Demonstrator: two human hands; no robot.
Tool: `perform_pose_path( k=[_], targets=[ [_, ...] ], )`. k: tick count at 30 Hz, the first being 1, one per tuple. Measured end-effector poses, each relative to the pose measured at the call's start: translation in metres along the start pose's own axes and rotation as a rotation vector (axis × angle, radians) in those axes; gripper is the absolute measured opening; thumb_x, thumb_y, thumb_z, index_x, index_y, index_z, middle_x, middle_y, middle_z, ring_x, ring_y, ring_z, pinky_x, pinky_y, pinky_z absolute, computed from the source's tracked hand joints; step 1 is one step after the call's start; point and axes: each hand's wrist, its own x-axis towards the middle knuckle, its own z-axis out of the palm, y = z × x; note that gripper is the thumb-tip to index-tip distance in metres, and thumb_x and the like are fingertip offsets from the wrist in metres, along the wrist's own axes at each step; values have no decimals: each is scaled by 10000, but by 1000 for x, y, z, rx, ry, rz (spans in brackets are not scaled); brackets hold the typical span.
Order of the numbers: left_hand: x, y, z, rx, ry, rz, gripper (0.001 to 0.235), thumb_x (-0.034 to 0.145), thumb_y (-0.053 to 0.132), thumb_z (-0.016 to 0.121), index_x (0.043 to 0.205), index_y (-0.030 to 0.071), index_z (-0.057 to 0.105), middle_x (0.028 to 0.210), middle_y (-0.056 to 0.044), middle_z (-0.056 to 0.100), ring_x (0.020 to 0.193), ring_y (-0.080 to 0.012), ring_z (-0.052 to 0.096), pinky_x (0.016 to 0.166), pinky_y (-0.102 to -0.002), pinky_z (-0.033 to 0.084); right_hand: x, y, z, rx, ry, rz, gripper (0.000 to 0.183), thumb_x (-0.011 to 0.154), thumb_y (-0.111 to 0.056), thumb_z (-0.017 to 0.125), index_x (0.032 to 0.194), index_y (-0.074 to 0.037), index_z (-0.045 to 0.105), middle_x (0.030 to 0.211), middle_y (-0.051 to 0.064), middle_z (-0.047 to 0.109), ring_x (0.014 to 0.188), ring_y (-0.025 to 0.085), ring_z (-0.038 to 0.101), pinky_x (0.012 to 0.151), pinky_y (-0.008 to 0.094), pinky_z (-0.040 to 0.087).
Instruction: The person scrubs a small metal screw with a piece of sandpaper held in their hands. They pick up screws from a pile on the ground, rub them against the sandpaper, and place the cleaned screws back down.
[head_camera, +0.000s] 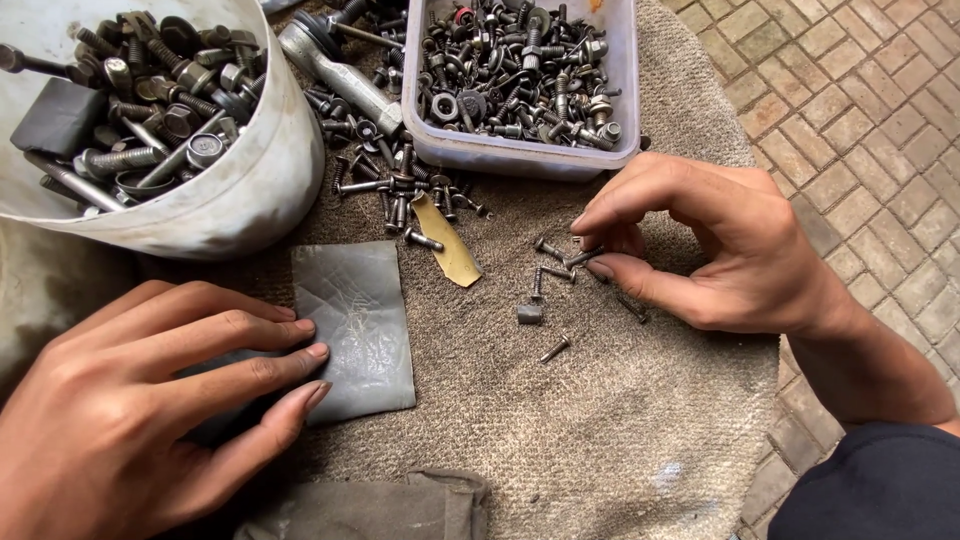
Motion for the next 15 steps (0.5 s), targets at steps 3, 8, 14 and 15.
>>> perform_pose_path(
  k=[3,8,14,15],
  targets=[
    [-1,-1,0,7,-1,4,135,850,259,736,912,158,802,958,4,791,875,-186,736,794,-337,552,-2,1,1,17,4,23,221,902,45,722,1098,57,620,927,141,701,846,216,699,775,279,572],
    [-1,-1,0,11,-3,3,134,854,261,733,914,163,802,963,13,791,871,-186,733,789,-336,545,-2,3,0,3,7,-2,211,888,54,742,1065,62,627,943,153,699,868,232,705,783,278,586],
    [-1,-2,1,19,-5,8,137,860,265,727,930,166,793,975,17,784,876,-188,727,790,-342,543,1,0,-1,-44,15,-25,132,876,18,753,967,54,665,918,162,703,841,247,710,754,283,585],
    [-2,-2,1,29,-5,4,138,862,270,727,932,169,790,980,20,782,866,-193,722,781,-346,542,2,-1,-1,-61,0,-38,69,895,-6,724,938,37,691,900,151,702,809,229,704,720,271,577]
  ],
)
